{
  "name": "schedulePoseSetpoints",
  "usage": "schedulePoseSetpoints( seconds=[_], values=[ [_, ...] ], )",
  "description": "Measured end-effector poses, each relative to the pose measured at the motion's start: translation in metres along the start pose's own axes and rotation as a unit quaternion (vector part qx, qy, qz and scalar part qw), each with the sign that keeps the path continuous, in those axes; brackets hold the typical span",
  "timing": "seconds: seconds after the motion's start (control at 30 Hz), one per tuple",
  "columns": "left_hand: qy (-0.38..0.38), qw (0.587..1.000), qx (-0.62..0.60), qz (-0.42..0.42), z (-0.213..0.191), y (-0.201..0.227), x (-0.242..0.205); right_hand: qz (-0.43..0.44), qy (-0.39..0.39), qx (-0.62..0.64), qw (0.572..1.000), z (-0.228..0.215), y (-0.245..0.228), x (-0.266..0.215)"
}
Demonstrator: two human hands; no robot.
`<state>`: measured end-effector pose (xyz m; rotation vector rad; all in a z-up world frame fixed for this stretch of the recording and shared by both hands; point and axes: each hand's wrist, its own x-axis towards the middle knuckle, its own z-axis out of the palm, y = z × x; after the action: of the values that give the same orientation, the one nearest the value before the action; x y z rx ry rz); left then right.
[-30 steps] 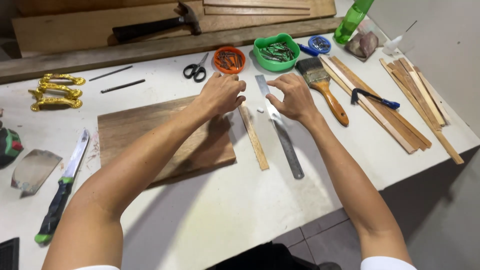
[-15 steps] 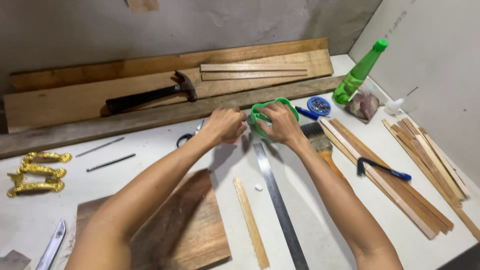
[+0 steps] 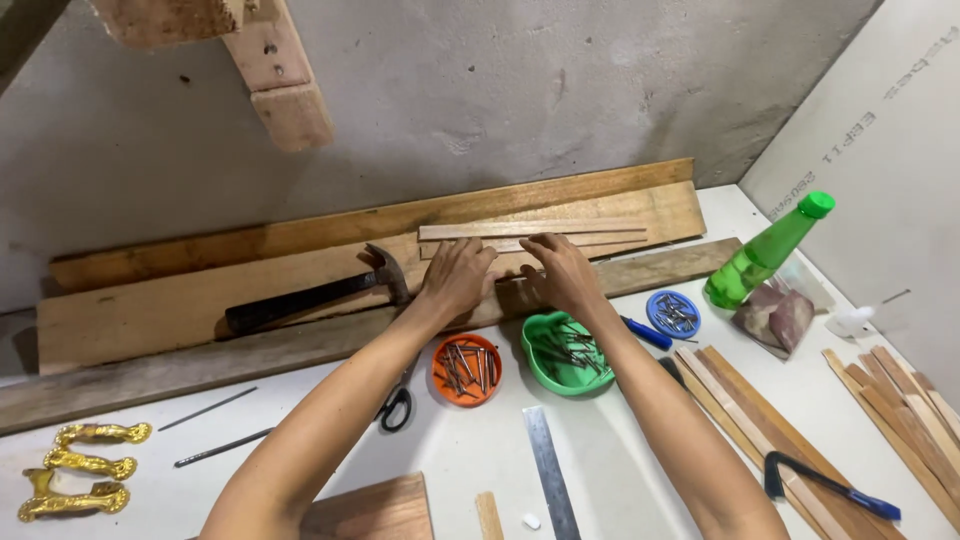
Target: The recorder uses a utility knife to cut wood and a measuring tape to measure wood.
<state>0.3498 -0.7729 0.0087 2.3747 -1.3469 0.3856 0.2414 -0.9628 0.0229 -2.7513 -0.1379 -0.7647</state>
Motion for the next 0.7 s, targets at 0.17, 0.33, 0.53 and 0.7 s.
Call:
schedulePoseSetpoints(
  seconds=[0.17,0.33,0.53,0.7],
  values=[
    [0.087,0.994,0.053,0.039,0.024,-0.036,0.026,0.013,-0.005,-0.014,1.0,0.025,0.026,0.025],
    [0.088,0.995,0.041,0.016,0.035,-0.05,0.038,0.023,0.004,-0.022,1.0,0.05,0.057,0.031],
    [0.078,0.996,0.045,0.003,0.05,-0.061,0.038,0.01,0.017,-0.032,0.999,0.056,0.064,0.035],
    [0.098,0.989,0.113,0.001,0.104,-0.095,0.045,0.014,0.029,-0.084,0.996,0.073,0.078,0.037]
  ],
)
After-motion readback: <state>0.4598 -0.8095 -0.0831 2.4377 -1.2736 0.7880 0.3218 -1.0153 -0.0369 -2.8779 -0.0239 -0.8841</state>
